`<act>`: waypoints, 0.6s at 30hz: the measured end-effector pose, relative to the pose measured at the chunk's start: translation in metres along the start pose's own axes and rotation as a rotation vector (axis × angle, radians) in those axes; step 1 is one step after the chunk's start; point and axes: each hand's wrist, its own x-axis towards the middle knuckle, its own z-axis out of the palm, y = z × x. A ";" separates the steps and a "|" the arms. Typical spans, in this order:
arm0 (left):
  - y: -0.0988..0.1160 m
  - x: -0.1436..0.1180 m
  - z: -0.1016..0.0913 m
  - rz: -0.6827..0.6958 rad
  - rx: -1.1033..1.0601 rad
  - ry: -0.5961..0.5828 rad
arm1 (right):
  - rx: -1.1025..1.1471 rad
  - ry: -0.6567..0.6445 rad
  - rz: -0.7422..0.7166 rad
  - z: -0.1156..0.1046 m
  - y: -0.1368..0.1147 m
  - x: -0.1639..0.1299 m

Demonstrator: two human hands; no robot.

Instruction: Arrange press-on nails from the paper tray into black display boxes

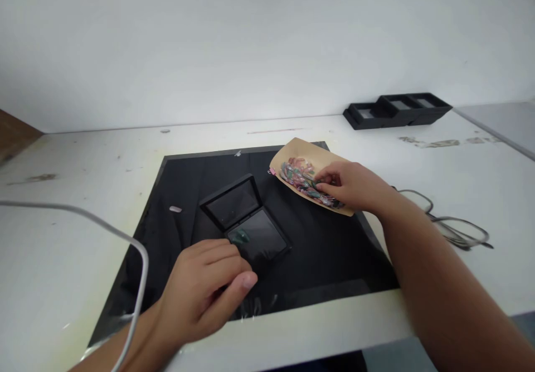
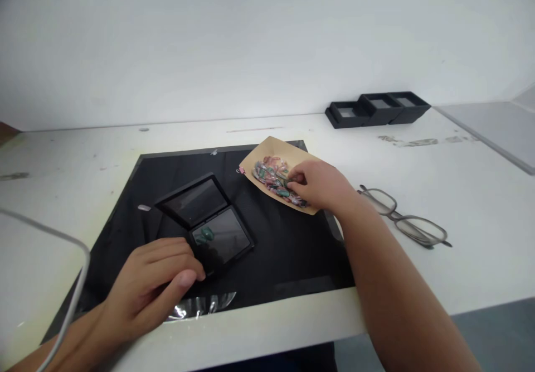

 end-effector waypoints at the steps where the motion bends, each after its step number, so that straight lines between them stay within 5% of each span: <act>1: -0.001 0.000 0.000 -0.003 -0.005 0.001 | 0.015 0.001 0.018 0.000 0.001 0.000; 9: 0.002 0.000 -0.002 0.009 -0.001 0.036 | 0.189 0.088 0.069 -0.007 0.012 -0.003; 18: 0.003 -0.001 -0.002 0.047 0.033 0.039 | 0.921 0.281 -0.149 -0.008 -0.001 -0.006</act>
